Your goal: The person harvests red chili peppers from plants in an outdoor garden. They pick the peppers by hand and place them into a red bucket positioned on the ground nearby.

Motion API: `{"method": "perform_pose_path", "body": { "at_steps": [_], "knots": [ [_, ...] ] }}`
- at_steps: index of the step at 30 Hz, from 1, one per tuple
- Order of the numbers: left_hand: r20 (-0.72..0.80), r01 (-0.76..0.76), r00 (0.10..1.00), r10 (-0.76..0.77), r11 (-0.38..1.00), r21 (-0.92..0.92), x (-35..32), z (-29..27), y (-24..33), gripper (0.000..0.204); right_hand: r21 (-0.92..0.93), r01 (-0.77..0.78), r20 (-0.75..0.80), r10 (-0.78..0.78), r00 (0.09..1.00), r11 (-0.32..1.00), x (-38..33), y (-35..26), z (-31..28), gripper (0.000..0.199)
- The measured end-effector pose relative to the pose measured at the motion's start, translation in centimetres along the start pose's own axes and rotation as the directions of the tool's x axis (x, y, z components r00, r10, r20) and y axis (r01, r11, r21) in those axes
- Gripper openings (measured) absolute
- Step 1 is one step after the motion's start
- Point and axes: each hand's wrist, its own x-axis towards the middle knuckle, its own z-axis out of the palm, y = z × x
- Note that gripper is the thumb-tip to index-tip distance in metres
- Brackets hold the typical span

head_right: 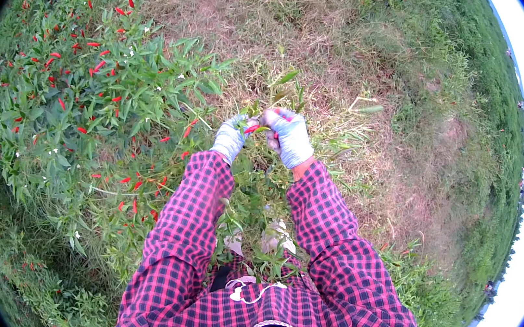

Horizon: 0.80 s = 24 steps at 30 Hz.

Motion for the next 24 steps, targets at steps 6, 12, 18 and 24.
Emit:
{"method": "perform_pose_path", "body": {
  "at_steps": [6, 12, 18, 24],
  "knots": [
    [0.065, -0.014, 0.998, 0.012, 0.999, 0.033, -0.6, 1.4, 2.7, 0.017, 0.587, 0.012, 0.285, -0.22, 0.933, 0.81, -1.1, -1.7, -2.8, 0.017],
    [-0.013, -0.005, 1.0, 0.006, 0.999, 0.032, -0.2, 1.6, 2.5, 0.03, -0.364, 0.244, 0.063, -0.238, 0.969, 0.899, -4.2, 0.6, 0.4, 0.019],
    [0.014, -0.066, 0.998, 0.065, 0.993, 0.103, -1.1, 2.6, 2.7, 0.038, -0.984, -0.045, 0.011, -0.31, 0.951, -0.172, -0.5, 1.3, -0.6, 0.034],
    [-0.061, 0.011, 0.998, -0.024, 0.981, -0.192, -0.7, 1.5, 1.4, 0.036, -0.953, 0.163, 0.227, -0.248, 0.942, -0.254, 0.5, 1.7, -3.2, 0.031]
  ]
}}
